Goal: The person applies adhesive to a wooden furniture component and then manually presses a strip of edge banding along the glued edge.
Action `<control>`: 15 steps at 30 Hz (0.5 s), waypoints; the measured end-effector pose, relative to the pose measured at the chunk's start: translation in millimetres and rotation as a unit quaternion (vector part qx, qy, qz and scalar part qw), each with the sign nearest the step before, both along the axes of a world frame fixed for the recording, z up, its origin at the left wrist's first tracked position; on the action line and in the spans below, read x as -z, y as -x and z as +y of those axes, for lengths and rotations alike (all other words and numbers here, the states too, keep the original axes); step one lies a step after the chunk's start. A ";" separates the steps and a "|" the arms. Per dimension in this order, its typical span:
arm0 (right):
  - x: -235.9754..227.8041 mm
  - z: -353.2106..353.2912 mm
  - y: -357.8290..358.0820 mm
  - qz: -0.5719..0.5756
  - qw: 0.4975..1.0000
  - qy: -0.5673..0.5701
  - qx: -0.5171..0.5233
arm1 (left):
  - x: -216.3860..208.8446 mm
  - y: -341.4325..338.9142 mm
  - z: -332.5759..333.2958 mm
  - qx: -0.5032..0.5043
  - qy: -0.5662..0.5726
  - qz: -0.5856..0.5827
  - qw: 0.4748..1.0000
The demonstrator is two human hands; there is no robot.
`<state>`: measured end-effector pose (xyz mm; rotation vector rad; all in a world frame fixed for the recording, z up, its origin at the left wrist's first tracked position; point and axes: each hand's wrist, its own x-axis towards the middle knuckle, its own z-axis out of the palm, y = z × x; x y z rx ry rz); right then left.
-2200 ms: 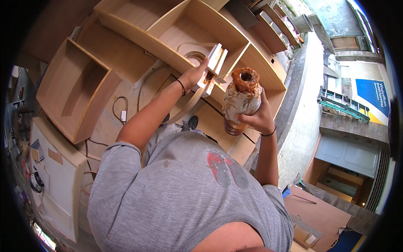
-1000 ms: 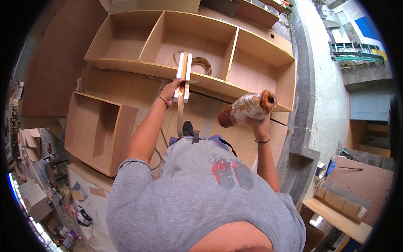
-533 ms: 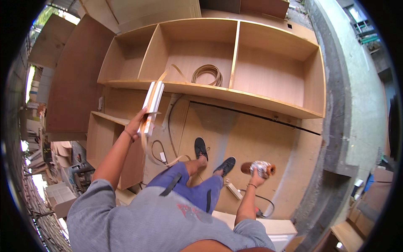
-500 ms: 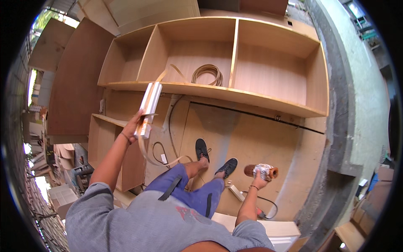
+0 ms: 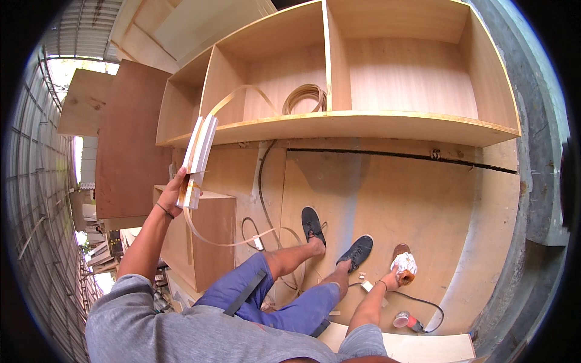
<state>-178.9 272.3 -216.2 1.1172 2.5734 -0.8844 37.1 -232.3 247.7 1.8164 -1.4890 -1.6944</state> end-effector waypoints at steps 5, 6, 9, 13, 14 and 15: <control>41.4 11.5 -19.5 0.014 1.000 -0.009 -0.001 | -8.1 -0.7 4.5 0.017 0.018 -0.023 0.999; 47.3 15.7 -18.6 0.007 1.000 -0.023 -0.013 | -9.6 -0.9 4.9 0.021 0.020 -0.017 0.999; 51.2 25.2 -14.6 -0.042 0.997 0.038 -0.042 | -15.3 14.7 3.8 0.044 0.024 0.015 0.999; 41.8 46.8 -53.5 -0.375 0.911 0.157 -0.069 | -30.3 12.3 -3.2 0.074 -0.002 0.047 0.996; 26.7 51.8 -56.3 -0.466 0.858 0.196 -0.088 | -35.6 4.5 1.7 0.068 -0.004 0.051 0.996; 9.1 56.8 -61.0 -0.551 0.793 0.235 -0.111 | -44.8 2.7 7.4 0.065 -0.006 0.056 0.996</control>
